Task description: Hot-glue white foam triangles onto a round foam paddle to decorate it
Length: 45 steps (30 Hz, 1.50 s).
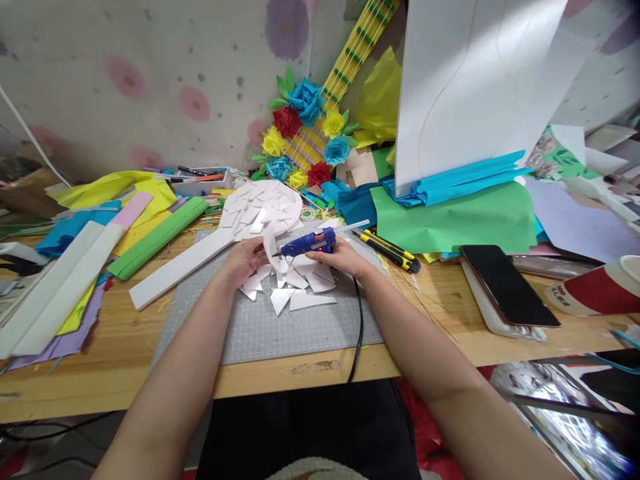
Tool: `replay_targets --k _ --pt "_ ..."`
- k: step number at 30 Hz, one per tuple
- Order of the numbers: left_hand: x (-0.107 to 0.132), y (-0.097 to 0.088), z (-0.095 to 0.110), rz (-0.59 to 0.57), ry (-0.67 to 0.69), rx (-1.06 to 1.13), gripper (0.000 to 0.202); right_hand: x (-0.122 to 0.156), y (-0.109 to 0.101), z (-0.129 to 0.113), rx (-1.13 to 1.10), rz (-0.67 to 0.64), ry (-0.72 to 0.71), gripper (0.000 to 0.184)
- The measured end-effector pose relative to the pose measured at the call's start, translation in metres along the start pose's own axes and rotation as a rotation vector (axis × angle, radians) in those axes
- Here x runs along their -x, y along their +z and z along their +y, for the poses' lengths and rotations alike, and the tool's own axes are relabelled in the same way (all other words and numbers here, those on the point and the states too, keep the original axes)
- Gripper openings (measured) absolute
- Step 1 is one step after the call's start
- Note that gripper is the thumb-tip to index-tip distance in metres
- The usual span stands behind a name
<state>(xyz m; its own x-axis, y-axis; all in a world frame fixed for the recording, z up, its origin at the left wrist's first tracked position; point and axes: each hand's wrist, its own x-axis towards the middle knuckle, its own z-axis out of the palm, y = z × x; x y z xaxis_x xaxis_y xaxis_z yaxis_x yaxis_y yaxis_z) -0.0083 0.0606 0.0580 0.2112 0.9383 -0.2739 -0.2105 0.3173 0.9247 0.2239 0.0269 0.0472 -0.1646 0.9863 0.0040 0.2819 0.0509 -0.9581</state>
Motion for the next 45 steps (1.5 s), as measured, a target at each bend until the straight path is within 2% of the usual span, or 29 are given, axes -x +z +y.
replay_targets --k 6,18,22,30,33,39,45 --pt "0.003 -0.002 -0.002 -0.070 -0.079 -0.056 0.021 -0.002 0.001 0.003 0.037 0.044 -0.036 0.043" --pt "0.004 -0.008 -0.004 -0.154 -0.108 -0.070 0.014 -0.007 0.000 0.008 0.026 0.154 -0.027 0.043" --pt "0.005 -0.006 -0.002 -0.138 -0.105 -0.038 0.012 -0.006 -0.002 0.008 0.037 0.146 -0.017 0.043" --pt "0.003 -0.006 0.000 -0.006 -0.098 0.039 0.016 0.000 -0.001 -0.004 0.019 -0.005 -0.051 0.039" --pt "0.004 -0.006 -0.001 -0.044 -0.104 0.032 0.016 0.000 0.000 -0.005 0.017 -0.002 -0.042 0.038" --pt "0.006 -0.005 -0.001 -0.124 -0.116 0.017 0.011 -0.004 -0.001 0.000 0.014 0.099 0.012 0.040" --pt "0.006 -0.006 -0.003 -0.145 -0.121 0.011 0.009 -0.005 -0.003 0.000 0.026 0.130 0.019 0.039"
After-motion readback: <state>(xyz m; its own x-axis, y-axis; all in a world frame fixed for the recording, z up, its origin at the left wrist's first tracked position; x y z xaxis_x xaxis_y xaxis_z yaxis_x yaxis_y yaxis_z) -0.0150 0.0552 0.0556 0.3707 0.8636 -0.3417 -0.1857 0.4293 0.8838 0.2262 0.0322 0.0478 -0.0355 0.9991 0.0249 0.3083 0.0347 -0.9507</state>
